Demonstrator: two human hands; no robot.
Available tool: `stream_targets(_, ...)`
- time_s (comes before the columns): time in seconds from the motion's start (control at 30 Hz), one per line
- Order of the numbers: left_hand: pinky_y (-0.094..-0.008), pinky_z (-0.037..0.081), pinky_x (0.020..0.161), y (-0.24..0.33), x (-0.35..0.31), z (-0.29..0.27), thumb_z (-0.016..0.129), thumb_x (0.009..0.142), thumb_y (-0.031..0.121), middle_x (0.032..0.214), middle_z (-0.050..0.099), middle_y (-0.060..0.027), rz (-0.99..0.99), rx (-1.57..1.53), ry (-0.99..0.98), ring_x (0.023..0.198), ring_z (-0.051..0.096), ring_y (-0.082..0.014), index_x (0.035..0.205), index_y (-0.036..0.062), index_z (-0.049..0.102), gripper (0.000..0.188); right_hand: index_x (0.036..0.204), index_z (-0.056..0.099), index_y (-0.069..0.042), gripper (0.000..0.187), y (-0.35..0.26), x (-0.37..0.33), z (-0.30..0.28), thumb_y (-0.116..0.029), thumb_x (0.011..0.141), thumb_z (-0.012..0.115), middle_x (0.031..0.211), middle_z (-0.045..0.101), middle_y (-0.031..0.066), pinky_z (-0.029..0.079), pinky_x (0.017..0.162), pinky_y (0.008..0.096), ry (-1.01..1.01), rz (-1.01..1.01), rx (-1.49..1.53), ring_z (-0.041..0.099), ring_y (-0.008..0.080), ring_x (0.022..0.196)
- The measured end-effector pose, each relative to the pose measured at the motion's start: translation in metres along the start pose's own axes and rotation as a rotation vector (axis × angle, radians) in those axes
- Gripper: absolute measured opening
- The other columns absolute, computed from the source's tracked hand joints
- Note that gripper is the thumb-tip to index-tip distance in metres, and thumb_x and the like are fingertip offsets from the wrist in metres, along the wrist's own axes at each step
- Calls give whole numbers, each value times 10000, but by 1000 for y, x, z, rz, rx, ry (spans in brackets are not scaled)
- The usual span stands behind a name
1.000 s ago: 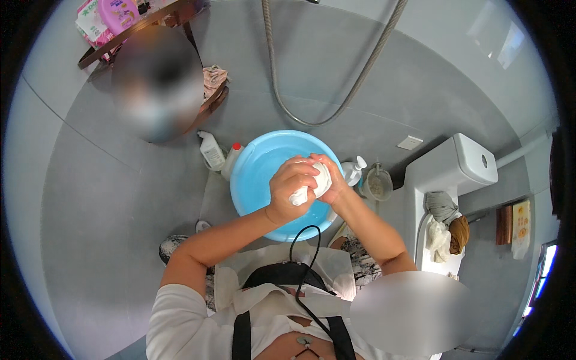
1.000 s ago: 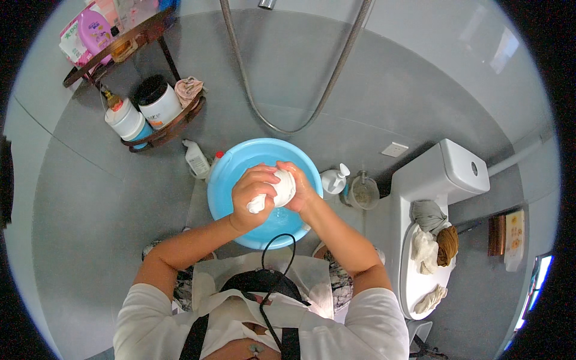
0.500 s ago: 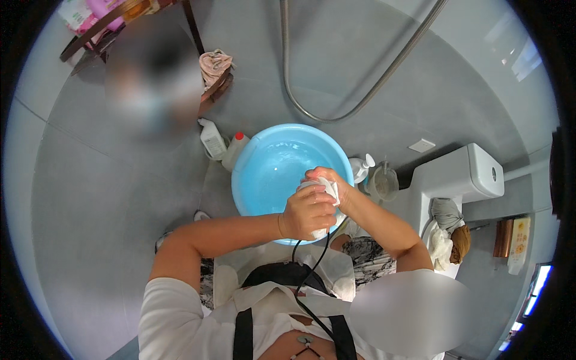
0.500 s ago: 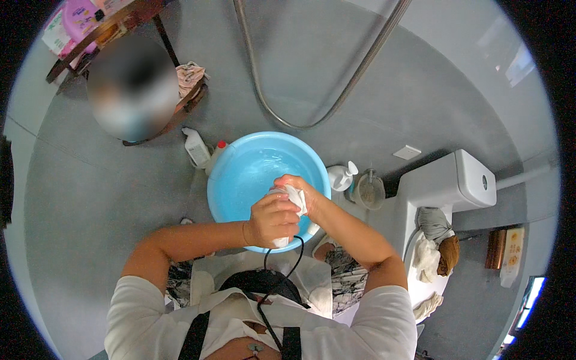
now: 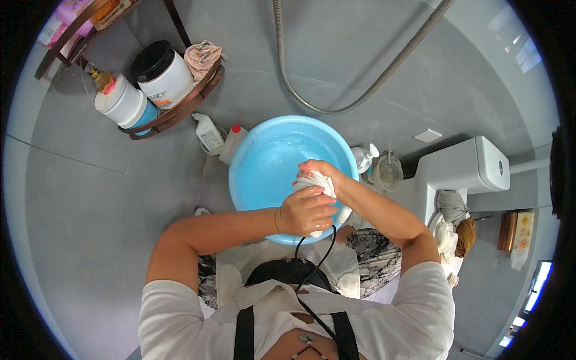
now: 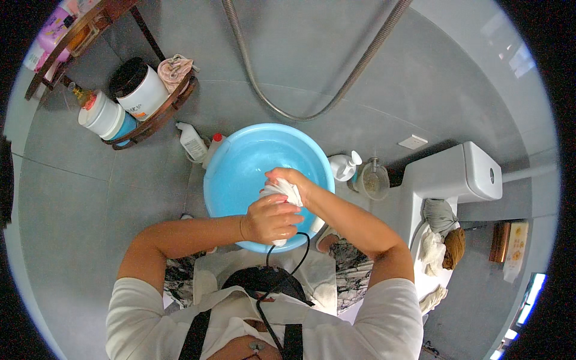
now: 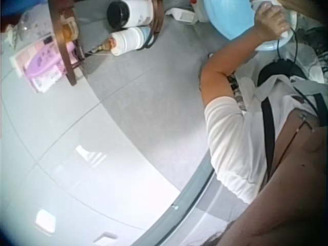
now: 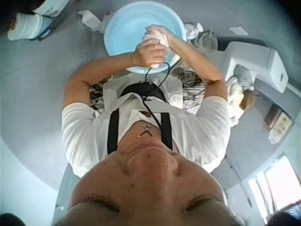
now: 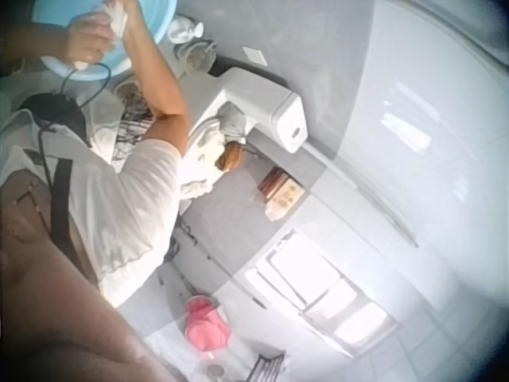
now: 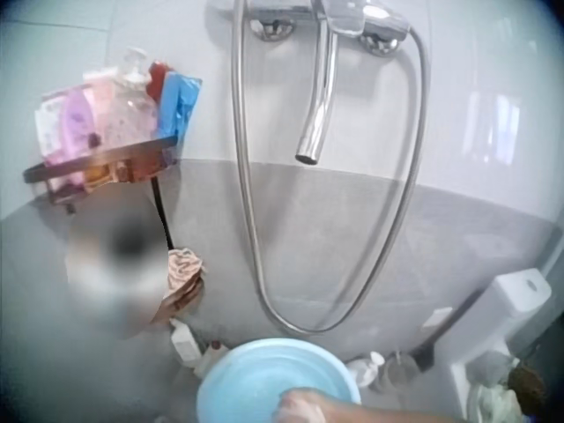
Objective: The person hand-washes clothing in a blue basin, rinses it under a shower faucet, and sets the wet garments on a toilet tank.
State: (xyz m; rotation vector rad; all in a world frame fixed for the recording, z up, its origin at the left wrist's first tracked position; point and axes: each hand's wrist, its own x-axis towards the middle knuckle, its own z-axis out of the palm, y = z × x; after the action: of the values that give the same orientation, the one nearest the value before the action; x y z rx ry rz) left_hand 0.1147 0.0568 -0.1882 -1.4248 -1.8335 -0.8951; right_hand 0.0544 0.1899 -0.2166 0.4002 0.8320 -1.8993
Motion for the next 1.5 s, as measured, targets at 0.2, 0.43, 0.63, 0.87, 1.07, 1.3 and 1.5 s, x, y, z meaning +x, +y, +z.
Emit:
stream_targets(0.2, -337, 419, 789, 3, -5, 1, 559, 556, 212, 717, 547, 38, -4, -7, -48, 803, 539, -139, 610, 174, 554, 67, 559, 437, -84, 264, 1, 2, 4, -208, 752, 569, 625, 496, 77, 471, 615, 334, 75, -31, -66, 557, 227, 674)
stream_targets(0.43, -325, 436, 752, 9, -11, -2, 575, 531, 209, 695, 535, 21, -15, -20, -125, 759, 541, -156, 616, 166, 545, 100, 584, 459, -83, 219, 16, 1, -2, -214, 734, 552, 593, 495, 73, 457, 557, 332, 122, -124, -24, 512, 208, 556)
stream_targets(0.63, -397, 443, 784, 0, 4, -5, 579, 616, 2, 815, 566, -87, -447, -99, 189, 789, 553, -281, 730, 77, 556, 139, 669, 511, -82, 172, 18, -2, -6, -236, 737, 541, 661, 551, 89, 478, 606, 360, 173, -297, 257, 543, 230, 601)
stream_targets(0.87, -407, 449, 799, 16, -5, -32, 553, 767, 189, 1168, 424, -116, -1439, -1392, 717, 1052, 466, -230, 1094, 56, 464, 364, 801, 541, -84, 173, 18, -9, 2, -256, 785, 532, 809, 589, 76, 457, 772, 393, 124, -587, 353, 565, 230, 783)
stream_targets(1.07, -452, 398, 881, 7, -28, -48, 410, 797, 293, 1148, 479, -143, -1301, -1586, 776, 1067, 471, -277, 1143, 30, 441, 436, 963, 580, -107, 300, 18, -47, 38, -358, 801, 548, 1059, 544, 89, 395, 865, 420, -79, -591, 163, 513, 257, 975)
stream_targets(1.3, -444, 352, 917, 19, 0, -60, 443, 764, 282, 1227, 440, -137, -1554, -1511, 1047, 1128, 428, -292, 1193, 32, 425, 497, 971, 588, -42, 242, 18, -86, 27, -211, 814, 514, 971, 597, 138, 440, 753, 310, 576, -961, -1178, 572, 252, 868)
stream_targets(1.5, -428, 372, 865, 35, 46, -25, 447, 753, 274, 1213, 459, -104, -1713, -1536, 960, 1106, 445, -274, 1172, 69, 454, 466, 866, 614, -35, 203, 10, -159, 22, -192, 776, 523, 811, 619, 148, 458, 667, 352, 779, -1197, -1081, 594, 296, 745)
